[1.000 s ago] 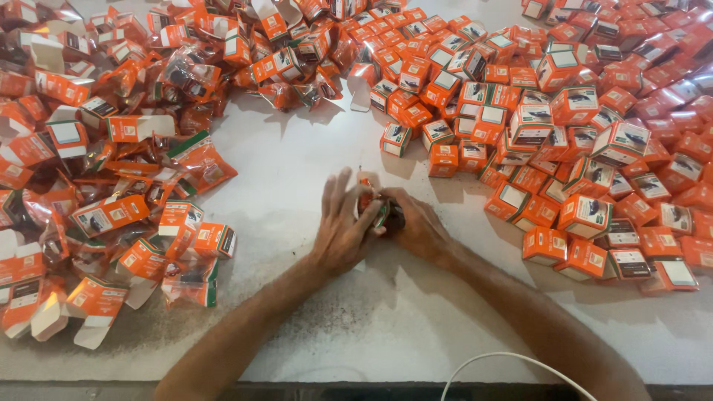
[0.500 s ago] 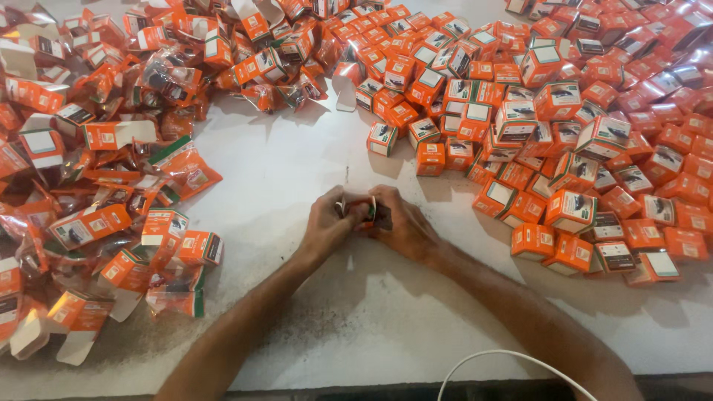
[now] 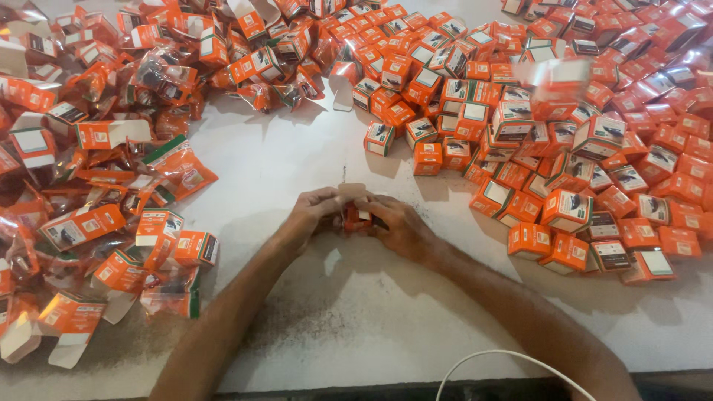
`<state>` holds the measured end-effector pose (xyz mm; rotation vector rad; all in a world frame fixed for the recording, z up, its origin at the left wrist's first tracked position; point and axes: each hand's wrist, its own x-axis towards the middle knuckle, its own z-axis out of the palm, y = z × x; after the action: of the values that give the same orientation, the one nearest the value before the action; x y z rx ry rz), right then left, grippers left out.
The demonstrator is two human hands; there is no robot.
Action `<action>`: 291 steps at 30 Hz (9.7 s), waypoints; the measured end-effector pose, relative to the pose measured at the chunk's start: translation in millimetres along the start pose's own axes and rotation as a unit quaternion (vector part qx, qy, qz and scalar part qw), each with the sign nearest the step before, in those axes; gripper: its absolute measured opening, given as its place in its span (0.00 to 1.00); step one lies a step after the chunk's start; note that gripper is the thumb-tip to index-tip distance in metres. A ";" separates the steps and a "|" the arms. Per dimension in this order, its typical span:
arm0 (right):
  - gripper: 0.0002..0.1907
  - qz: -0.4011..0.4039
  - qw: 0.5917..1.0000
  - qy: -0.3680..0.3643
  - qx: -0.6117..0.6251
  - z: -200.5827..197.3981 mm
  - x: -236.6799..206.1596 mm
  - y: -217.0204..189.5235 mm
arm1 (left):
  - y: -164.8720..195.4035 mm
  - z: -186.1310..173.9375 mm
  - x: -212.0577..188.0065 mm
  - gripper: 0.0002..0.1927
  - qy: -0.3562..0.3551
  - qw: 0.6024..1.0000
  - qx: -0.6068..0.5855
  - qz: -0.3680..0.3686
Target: The person repeatedly picks small orange boxes, inserts a plastic-wrapped item into each, folds the flaps closed, and places the sealed boxes into a growing pile on the table. A second person occasionally reaches in to move boxes aside.
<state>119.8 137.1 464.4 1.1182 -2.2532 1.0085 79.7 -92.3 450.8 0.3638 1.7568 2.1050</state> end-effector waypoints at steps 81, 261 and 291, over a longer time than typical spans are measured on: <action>0.60 0.157 0.986 0.000 0.054 9.9 4.8 8.5 | 43.5 -7.2 35.5 0.19 0.211 0.764 0.550 0.262; 0.34 -0.061 0.993 0.011 -0.101 -30.8 -27.4 -33.9 | 19.5 -26.4 -129.0 0.43 0.235 0.685 0.649 0.235; 0.49 -0.129 0.965 0.162 -0.160 -6.2 7.4 -108.6 | 48.5 -3.2 -124.3 0.10 0.119 0.493 0.686 0.521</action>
<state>203.8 93.5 518.5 0.9914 -1.8684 0.6385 184.1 -157.3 502.7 1.9781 3.5815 0.2468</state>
